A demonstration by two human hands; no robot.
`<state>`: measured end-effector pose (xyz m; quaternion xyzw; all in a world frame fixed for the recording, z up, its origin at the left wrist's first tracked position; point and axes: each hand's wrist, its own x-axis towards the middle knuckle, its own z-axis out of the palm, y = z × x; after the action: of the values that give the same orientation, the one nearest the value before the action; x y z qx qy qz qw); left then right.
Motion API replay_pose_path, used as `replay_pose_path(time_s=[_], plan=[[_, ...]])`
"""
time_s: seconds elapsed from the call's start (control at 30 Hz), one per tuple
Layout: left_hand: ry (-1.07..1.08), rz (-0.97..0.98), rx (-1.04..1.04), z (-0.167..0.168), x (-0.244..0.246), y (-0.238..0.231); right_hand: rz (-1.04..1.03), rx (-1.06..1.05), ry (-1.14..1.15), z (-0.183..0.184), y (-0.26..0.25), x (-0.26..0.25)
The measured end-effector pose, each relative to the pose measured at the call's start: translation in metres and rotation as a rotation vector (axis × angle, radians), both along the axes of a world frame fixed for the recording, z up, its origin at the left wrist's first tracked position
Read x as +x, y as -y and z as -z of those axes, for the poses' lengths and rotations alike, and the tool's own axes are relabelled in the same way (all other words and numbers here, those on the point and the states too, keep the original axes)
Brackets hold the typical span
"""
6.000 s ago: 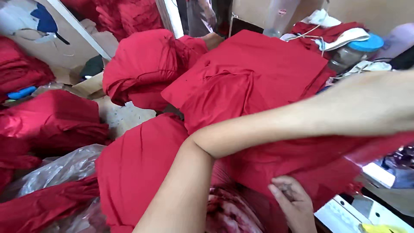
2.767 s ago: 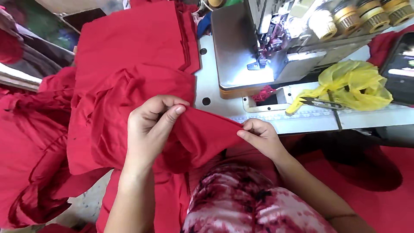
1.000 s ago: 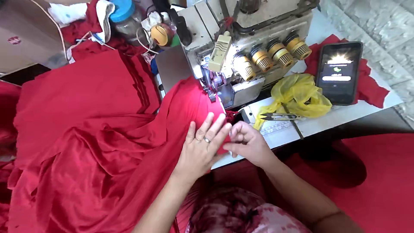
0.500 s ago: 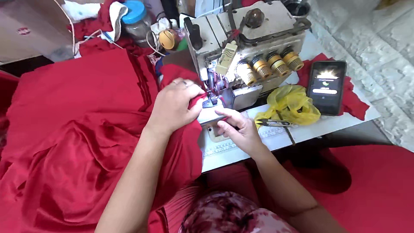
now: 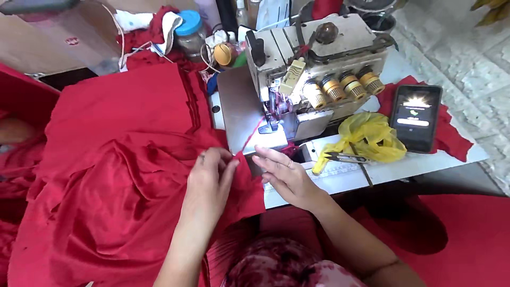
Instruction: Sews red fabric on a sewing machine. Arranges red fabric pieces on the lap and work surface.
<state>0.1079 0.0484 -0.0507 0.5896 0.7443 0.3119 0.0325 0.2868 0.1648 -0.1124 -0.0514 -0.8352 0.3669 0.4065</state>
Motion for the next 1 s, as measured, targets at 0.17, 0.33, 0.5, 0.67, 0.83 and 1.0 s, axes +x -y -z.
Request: replay_pose_path(time_s=[0.17, 0.33, 0.5, 0.67, 0.83, 1.0], plan=[[0.050, 0.159, -0.087, -0.001, 0.042, 0.001, -0.001, 0.093, 0.105, -0.005, -0.018, 0.009], [0.072, 0.192, -0.069, 0.005, 0.053, -0.037, 0.292, 0.077, 0.129, -0.014, -0.057, 0.042], [0.111, 0.380, -0.088, -0.004, 0.050, -0.021, 0.131, -0.071, 0.121, -0.009, -0.046, 0.053], [0.149, 0.649, -0.054, -0.006, 0.052, 0.048, -0.175, -0.247, 0.029, -0.018, -0.030, 0.024], [0.171, 0.666, -0.072, 0.006, 0.055, 0.084, -0.257, 0.248, 0.267, -0.067, 0.006, -0.074], [0.163, 0.552, -0.017, -0.004, 0.046, 0.118, -0.299, 0.553, 0.772, -0.088, 0.026, -0.177]])
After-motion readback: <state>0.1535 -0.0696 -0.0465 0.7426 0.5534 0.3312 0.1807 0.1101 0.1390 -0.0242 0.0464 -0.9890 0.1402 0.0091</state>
